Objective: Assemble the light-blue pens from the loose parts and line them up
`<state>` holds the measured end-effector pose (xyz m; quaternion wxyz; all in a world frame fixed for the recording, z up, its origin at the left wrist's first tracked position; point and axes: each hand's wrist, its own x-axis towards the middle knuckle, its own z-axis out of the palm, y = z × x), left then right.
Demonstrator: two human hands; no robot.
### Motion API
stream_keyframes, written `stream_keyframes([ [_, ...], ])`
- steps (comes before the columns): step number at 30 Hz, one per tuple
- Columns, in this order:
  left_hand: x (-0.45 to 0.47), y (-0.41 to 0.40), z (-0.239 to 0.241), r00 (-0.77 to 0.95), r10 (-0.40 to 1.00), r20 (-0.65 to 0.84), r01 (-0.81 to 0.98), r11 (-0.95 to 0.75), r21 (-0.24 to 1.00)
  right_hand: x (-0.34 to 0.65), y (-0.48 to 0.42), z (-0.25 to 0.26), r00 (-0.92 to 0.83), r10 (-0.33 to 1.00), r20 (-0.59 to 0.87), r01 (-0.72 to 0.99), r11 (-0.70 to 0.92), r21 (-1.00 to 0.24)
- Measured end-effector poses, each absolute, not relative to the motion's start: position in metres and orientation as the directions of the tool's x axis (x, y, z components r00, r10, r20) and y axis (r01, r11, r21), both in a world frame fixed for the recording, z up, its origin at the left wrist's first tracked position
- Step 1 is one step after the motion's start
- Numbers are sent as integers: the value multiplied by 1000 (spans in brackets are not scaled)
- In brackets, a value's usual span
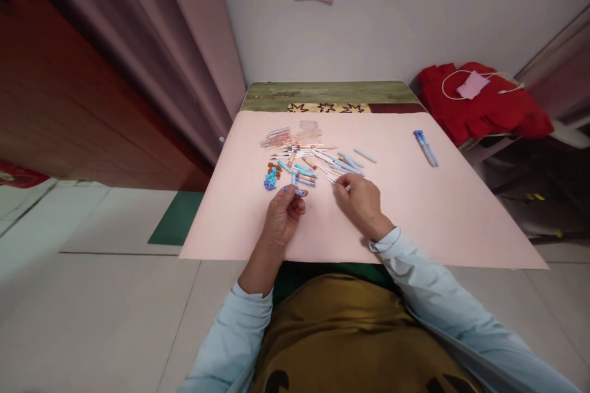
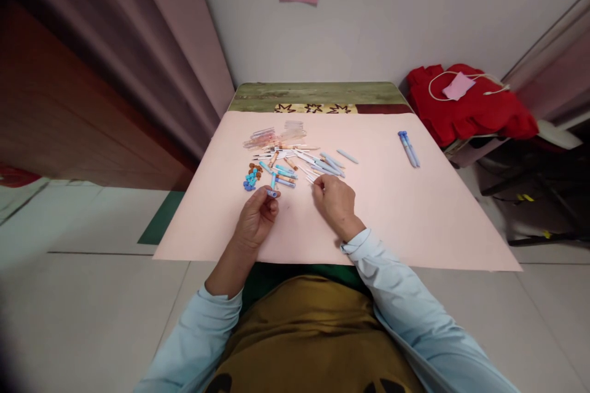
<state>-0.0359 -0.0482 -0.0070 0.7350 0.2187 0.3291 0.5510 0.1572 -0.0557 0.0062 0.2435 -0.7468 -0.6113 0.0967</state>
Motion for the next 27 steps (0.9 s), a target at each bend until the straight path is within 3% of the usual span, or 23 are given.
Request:
stream_keyframes([
  [7, -36, -48, -8, 176, 955, -237, -669, 293, 683, 155, -55, 5, 205, 959, 195, 846, -74, -527],
  [11, -35, -47, -9, 178, 951, -252, -666, 306, 681, 160, -62, 13, 269, 945, 184, 710, -65, -701],
  [14, -35, -46, -9, 184, 951, -248, -657, 307, 689, 155, -72, 23, 207, 957, 202, 584, 45, -811],
  [19, -34, -47, -11, 201, 957, -210, -638, 291, 713, 130, -84, 32, 69, 959, 276, 543, 196, -816],
  [27, -34, -49, -12, 216, 952, -216, -627, 305, 717, 122, -87, 33, 66, 955, 290, 564, 204, -800],
])
